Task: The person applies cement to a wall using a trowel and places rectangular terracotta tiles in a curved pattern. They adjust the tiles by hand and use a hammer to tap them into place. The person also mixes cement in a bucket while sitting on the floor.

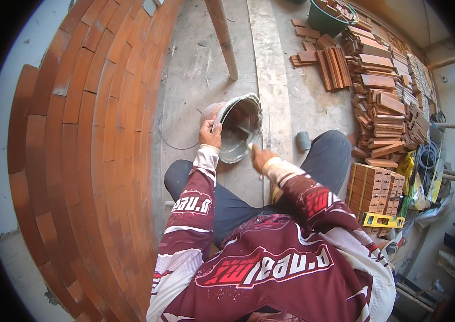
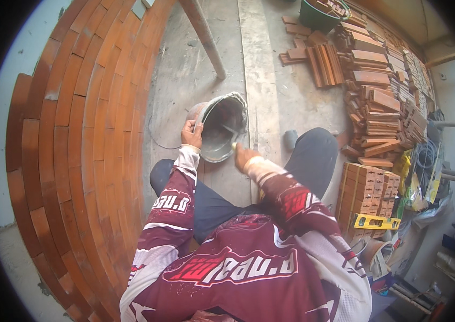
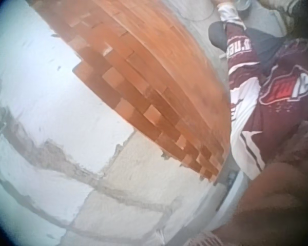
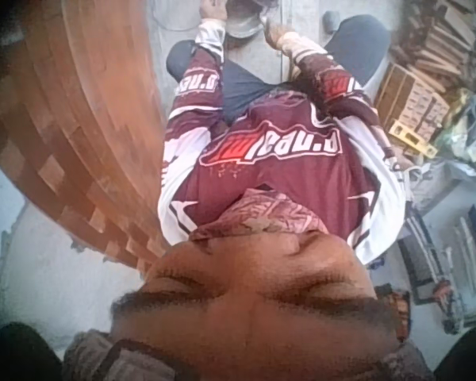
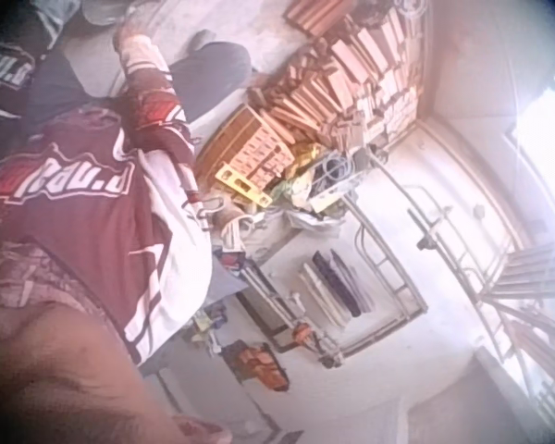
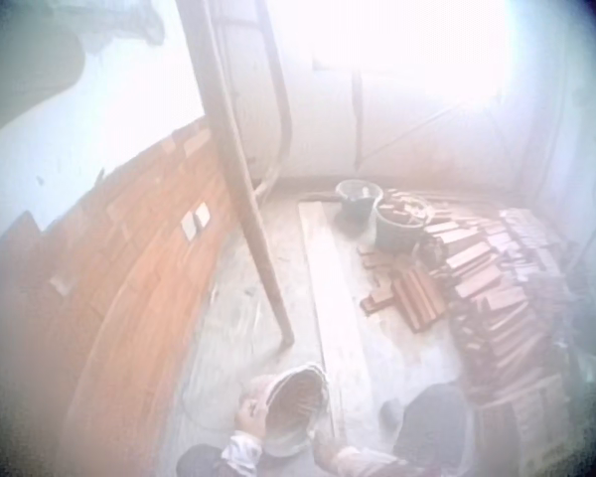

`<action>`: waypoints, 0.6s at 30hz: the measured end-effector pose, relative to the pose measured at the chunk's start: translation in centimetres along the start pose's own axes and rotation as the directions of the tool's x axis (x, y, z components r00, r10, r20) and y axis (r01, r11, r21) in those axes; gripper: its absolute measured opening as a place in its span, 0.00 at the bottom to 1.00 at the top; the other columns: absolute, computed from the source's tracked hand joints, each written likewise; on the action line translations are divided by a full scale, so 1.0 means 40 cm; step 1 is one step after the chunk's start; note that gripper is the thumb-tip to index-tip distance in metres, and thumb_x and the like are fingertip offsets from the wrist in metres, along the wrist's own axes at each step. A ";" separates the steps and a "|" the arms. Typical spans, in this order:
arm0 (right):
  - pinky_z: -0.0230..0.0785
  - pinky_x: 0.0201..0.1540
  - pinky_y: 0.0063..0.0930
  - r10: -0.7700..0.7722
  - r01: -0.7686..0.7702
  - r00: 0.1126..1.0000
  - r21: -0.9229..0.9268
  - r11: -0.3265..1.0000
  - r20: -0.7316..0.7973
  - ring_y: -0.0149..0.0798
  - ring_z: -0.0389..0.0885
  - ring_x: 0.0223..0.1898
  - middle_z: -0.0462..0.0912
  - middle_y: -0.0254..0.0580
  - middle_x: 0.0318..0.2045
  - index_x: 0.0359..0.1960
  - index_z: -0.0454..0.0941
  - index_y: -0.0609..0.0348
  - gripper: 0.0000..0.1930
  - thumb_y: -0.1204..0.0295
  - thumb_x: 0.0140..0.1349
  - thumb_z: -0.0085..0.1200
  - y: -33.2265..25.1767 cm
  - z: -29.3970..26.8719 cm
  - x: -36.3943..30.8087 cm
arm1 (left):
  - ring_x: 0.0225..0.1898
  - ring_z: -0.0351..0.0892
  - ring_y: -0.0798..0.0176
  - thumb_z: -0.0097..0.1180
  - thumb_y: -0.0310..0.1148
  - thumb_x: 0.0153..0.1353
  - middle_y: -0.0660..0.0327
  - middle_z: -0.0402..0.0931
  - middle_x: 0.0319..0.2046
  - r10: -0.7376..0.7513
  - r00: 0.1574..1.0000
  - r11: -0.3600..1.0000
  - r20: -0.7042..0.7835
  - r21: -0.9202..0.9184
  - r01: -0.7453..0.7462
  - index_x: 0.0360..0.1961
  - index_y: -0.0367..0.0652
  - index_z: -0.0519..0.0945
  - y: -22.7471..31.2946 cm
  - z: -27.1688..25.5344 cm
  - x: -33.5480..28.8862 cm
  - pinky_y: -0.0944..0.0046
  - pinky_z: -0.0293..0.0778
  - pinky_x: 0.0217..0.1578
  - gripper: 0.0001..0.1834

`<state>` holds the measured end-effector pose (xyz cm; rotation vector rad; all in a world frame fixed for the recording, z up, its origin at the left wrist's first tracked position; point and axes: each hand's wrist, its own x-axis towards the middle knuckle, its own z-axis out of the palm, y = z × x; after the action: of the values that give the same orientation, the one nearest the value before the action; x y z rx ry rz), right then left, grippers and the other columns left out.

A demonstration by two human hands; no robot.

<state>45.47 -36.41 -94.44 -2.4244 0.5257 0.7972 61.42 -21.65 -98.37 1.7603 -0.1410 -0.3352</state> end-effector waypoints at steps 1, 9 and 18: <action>0.69 0.48 0.52 -0.011 0.007 0.998 0.062 0.998 0.062 0.63 0.79 0.41 0.80 0.64 0.39 0.56 0.64 0.60 0.21 0.61 0.67 0.33 -0.045 0.019 -0.027 | 0.34 0.78 0.69 0.56 0.26 0.59 0.49 0.81 0.41 0.030 1.000 0.999 -0.004 -0.014 -0.030 0.35 0.33 0.73 -0.013 -0.014 -0.009 0.68 0.72 0.34 0.07; 0.71 0.47 0.47 -0.014 0.032 0.994 0.167 0.985 -0.110 0.57 0.79 0.44 0.81 0.58 0.40 0.44 0.76 0.60 0.19 0.58 0.65 0.41 -0.096 -0.114 0.035 | 0.43 0.78 0.63 0.52 0.28 0.61 0.48 0.78 0.45 -0.006 1.000 0.996 -0.017 0.089 0.007 0.56 0.34 0.70 -0.069 -0.190 0.027 0.65 0.72 0.44 0.21; 0.75 0.45 0.42 -0.040 0.054 0.986 0.087 0.995 -0.161 0.52 0.82 0.43 0.82 0.56 0.39 0.37 0.82 0.60 0.15 0.63 0.59 0.50 -0.242 -0.200 0.172 | 0.55 0.72 0.57 0.48 0.25 0.61 0.40 0.67 0.58 0.061 0.989 0.915 0.134 0.388 -0.110 0.64 0.26 0.57 0.014 -0.192 0.025 0.67 0.65 0.54 0.31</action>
<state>58.93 -34.88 -89.82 -2.4186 0.5508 0.5514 64.74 -14.86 -96.58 2.1259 -0.3947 -0.3667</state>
